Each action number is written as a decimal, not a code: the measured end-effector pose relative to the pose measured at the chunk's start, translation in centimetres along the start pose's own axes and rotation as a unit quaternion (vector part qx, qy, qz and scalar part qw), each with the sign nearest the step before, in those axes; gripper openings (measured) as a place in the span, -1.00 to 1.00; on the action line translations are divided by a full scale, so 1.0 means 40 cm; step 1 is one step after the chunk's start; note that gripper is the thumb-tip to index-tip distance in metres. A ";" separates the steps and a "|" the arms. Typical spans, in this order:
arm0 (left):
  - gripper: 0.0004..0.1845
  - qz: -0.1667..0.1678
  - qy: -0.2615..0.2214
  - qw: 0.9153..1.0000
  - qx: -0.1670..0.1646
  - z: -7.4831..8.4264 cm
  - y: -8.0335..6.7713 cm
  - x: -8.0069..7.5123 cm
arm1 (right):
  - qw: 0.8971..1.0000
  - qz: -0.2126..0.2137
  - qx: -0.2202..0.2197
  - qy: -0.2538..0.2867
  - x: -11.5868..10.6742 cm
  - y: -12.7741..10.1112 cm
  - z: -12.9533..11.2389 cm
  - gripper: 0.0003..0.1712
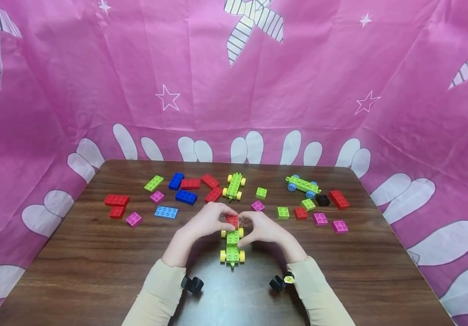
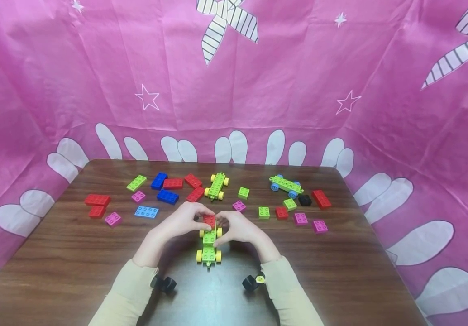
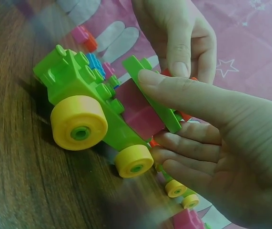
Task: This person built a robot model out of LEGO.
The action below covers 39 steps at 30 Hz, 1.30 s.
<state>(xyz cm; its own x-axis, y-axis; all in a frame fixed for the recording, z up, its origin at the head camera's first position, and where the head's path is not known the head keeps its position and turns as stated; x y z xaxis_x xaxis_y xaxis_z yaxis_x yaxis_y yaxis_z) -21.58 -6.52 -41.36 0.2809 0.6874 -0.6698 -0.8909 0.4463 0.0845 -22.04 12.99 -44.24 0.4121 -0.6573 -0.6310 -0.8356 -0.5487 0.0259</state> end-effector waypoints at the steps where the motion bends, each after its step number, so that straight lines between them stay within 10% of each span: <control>1: -0.62 0.001 0.000 1.000 -0.001 0.001 0.000 0.000 | 1.000 0.001 0.000 0.002 0.000 0.000 -0.001 -0.27; 39: -0.61 0.003 0.017 0.999 -0.041 0.020 0.003 0.008 | 1.000 0.001 0.007 0.001 0.002 0.002 -0.003 -0.26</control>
<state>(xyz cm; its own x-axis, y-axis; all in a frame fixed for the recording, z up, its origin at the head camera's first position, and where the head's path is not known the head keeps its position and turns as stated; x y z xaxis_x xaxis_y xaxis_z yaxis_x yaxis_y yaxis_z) -21.29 -5.79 -40.98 0.2648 0.6687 -0.6948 -0.9187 0.3938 0.0289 -22.03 12.84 -44.19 0.4109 -0.6590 -0.6300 -0.8416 -0.5398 0.0158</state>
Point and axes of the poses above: each hand's wrist, its own y-axis towards the middle knuckle, its own x-axis out of the palm, z = x × y, the point moved 2 cm from there along y, towards the middle knuckle, and after that the axes turned 9 degrees about z, right-handed, at the moved point
